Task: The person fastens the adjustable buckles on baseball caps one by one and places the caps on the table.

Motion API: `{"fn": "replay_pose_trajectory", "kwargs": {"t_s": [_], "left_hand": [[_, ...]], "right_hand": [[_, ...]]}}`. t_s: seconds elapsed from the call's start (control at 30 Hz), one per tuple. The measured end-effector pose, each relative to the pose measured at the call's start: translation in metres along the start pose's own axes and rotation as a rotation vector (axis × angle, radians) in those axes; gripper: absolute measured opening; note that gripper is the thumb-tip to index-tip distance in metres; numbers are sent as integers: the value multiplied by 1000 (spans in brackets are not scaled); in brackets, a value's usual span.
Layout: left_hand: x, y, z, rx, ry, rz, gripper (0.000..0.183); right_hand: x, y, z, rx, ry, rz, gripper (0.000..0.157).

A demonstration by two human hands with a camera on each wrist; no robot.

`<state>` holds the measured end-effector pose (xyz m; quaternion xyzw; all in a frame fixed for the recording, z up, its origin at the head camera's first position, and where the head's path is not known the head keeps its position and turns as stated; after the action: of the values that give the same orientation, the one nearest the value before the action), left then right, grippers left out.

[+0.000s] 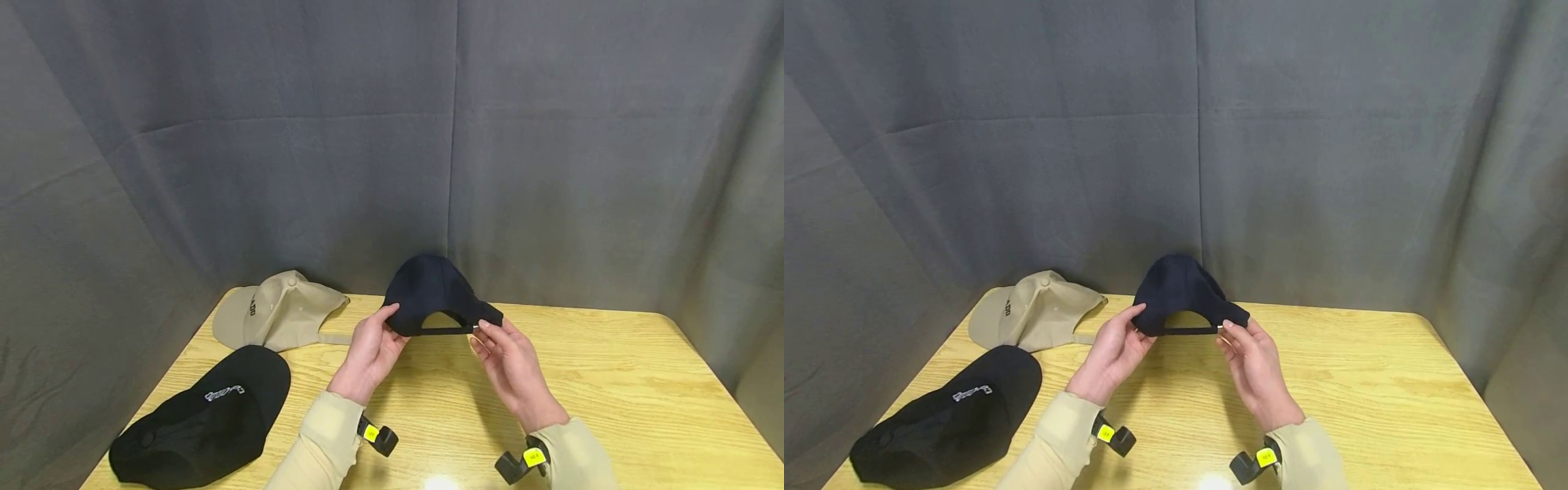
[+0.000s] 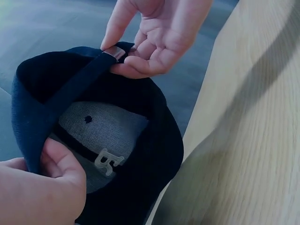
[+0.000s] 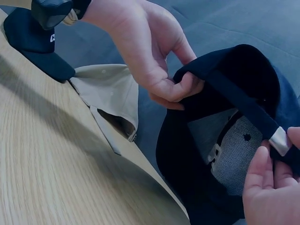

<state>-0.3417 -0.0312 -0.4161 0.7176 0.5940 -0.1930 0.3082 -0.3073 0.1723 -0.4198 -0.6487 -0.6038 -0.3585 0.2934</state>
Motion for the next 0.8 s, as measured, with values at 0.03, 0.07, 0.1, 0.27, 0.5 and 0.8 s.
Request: {"fn": "replay_pose_trajectory", "kwargs": {"t_s": [0.03,0.07,0.1,0.27,0.5,0.8], "left_hand": [[1,0,1,-2,1,7,43],[2,0,1,-3,3,13,42],[2,0,2,-4,0,14,40],[4,-1,0,10,-19,18,33],[6,0,-1,31,-91,34,42],[6,0,0,14,-98,30,36]], "right_hand": [[0,0,0,-2,5,-2,11],[0,0,1,-4,8,-3,11],[0,0,2,-5,9,-3,12],[1,0,3,-11,7,-9,12],[2,0,7,-26,-4,-31,15],[10,-1,12,-17,-36,-46,26]]}}
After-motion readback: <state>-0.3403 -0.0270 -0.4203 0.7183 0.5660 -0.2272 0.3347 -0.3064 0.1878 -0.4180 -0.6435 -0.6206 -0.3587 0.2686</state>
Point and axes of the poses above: each hand's wrist, its own y-axis away from the middle knuckle, its own z-axis out of the back of the hand, x = y × z, the point moved 9 cm from there along -y, towards the middle knuckle, and after that the axes turned 4 degrees about -x, right-handed, at the moved point
